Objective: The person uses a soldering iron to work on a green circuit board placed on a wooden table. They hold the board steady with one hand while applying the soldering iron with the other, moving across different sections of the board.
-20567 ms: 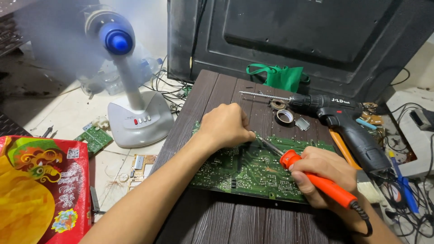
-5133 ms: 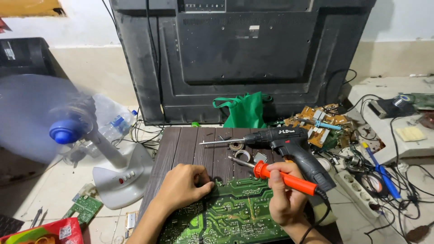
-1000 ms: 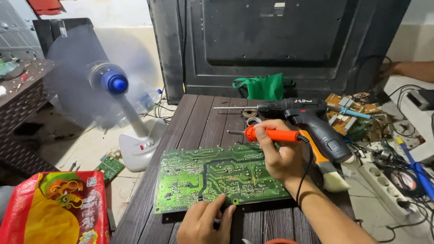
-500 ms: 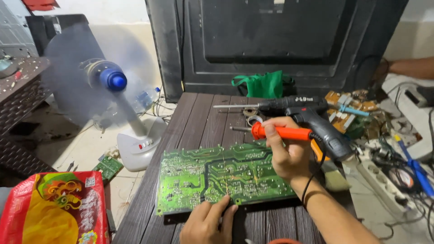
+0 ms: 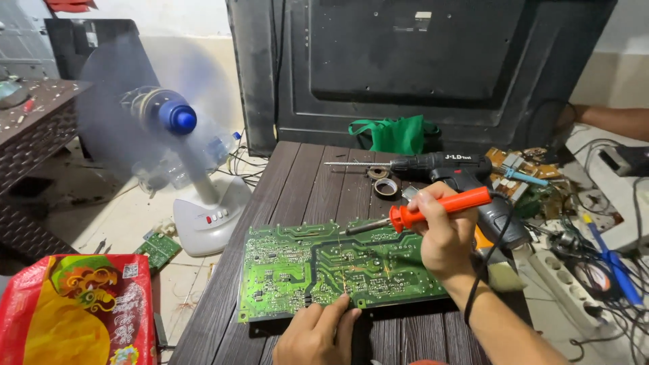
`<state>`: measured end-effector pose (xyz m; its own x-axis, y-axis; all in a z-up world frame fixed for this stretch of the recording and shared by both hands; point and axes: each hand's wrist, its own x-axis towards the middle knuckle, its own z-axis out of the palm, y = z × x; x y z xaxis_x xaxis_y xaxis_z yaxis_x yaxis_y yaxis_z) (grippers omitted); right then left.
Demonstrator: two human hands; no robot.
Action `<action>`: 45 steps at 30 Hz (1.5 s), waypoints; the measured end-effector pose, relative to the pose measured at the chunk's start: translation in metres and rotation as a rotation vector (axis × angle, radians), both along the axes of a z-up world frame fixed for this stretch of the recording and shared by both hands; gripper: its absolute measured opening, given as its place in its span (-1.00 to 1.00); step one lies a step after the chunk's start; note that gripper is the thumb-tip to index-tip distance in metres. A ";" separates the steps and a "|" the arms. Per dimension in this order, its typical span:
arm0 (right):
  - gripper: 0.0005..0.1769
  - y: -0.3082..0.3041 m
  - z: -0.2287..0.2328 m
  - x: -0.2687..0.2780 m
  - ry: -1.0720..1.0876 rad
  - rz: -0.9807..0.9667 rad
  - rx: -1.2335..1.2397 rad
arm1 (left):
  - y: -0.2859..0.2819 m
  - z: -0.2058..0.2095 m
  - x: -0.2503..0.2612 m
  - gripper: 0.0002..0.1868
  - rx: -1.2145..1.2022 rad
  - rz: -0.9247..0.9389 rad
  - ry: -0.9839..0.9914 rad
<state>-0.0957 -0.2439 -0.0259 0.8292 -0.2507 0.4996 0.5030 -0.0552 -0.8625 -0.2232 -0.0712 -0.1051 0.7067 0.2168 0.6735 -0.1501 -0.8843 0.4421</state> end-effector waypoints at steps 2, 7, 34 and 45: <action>-0.70 0.001 0.007 -0.001 0.024 0.020 0.063 | 0.000 -0.001 0.002 -0.82 0.017 -0.007 -0.021; -0.71 -0.003 -0.005 -0.001 0.024 0.087 0.136 | 0.001 -0.004 0.003 -0.81 0.040 0.005 -0.043; -0.70 -0.008 -0.018 -0.010 0.049 0.021 0.022 | -0.001 0.010 0.001 -0.85 0.068 -0.043 -0.134; -0.70 -0.010 -0.020 -0.009 0.019 0.025 0.033 | 0.001 0.009 0.000 -0.86 0.083 -0.090 -0.101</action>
